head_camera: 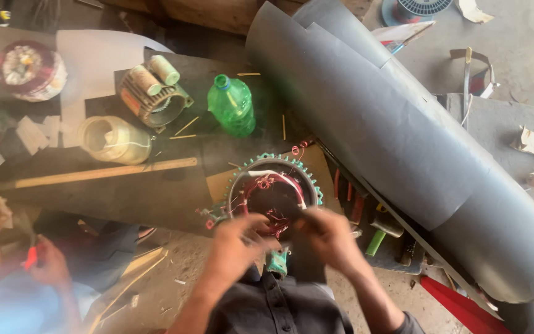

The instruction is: The person inserts white insulating paper into the slots of a motor stator containing copper windings. They then cut a piece of black sheet material with scissors and insert it into the stator as well. The work is performed at a cluttered workbench in a workshop.

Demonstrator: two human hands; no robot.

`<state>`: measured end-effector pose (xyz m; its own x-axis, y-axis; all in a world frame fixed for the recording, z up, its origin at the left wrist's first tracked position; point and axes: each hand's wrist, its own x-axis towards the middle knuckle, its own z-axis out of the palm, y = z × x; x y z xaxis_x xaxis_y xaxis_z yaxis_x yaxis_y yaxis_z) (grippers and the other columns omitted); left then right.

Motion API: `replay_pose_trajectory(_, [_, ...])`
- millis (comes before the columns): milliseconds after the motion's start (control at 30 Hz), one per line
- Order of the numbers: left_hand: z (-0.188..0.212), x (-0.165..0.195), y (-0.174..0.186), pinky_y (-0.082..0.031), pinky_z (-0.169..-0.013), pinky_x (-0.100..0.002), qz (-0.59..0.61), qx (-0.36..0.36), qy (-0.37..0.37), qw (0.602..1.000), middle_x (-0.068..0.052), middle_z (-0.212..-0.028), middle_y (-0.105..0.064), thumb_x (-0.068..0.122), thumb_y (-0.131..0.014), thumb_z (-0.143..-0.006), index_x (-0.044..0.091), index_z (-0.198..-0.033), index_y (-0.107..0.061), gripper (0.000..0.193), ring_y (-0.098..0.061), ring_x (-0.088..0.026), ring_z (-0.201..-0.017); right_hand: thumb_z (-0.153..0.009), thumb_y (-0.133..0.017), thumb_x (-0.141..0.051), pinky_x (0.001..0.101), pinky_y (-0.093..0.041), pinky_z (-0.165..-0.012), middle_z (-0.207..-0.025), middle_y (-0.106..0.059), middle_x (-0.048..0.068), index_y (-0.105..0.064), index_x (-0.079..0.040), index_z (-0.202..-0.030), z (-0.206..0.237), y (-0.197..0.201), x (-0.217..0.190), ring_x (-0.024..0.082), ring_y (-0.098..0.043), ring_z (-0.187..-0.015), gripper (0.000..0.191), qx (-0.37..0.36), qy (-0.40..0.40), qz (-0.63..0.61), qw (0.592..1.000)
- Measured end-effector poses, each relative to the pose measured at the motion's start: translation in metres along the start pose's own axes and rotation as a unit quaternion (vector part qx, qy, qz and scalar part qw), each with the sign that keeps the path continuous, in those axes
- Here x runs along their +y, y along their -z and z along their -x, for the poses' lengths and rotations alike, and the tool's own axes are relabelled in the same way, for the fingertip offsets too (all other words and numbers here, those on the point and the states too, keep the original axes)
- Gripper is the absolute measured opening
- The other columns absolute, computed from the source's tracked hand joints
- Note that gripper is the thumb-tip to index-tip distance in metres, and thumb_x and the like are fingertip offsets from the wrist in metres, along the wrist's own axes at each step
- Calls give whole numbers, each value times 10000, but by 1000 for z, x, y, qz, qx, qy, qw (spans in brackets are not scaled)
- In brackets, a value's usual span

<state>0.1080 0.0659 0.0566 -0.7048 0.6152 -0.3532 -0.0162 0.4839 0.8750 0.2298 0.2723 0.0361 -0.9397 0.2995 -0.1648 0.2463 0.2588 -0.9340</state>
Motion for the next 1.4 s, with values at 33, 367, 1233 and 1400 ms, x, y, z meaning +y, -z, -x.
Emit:
replay_pose_trajectory(33, [-12, 0, 10, -593, -736, -283, -4, 30, -8, 1000, -47, -903, -811, 206, -833, -779, 48, -1110, -744, 377, -741, -123, -796, -947, -701, -151, 362, -612, -855, -1089, -778, 136, -683, -63, -1230, -7, 13, 5, 256, -763, -961, 296, 64, 8, 81, 995])
replay_pose_trajectory(367, [-172, -32, 55, -544, -903, -434, -123, -90, -248, 957, -150, -1193, -716, 119, -702, -845, 66, -1219, -700, 378, -688, -365, -1079, -949, -618, -160, 421, -589, -784, -1112, -747, 136, -704, -107, -1204, -110, 4, 12, 316, -743, -929, 274, 8, 18, 260, 965])
replay_pose_trajectory(1233, [-237, -59, 11, -605, -644, -442, -406, -283, -334, 802, -210, -757, -715, 38, -636, -797, 36, -723, -731, 120, -752, -341, -735, -943, -626, -123, 461, -585, -716, -991, -731, 207, -693, -81, -1246, -89, -42, 45, 365, -739, -789, 313, 61, -194, 282, 937])
replay_pose_trajectory(1400, [-224, -65, 5, -529, -684, -436, -441, -271, -343, 784, -154, -671, -711, 87, -639, -802, 105, -665, -707, 154, -717, -289, -663, -843, -628, -48, 494, -565, -723, -986, -714, 200, -650, -68, -1259, -93, -53, 55, 402, -707, -834, 417, 26, -211, 346, 914])
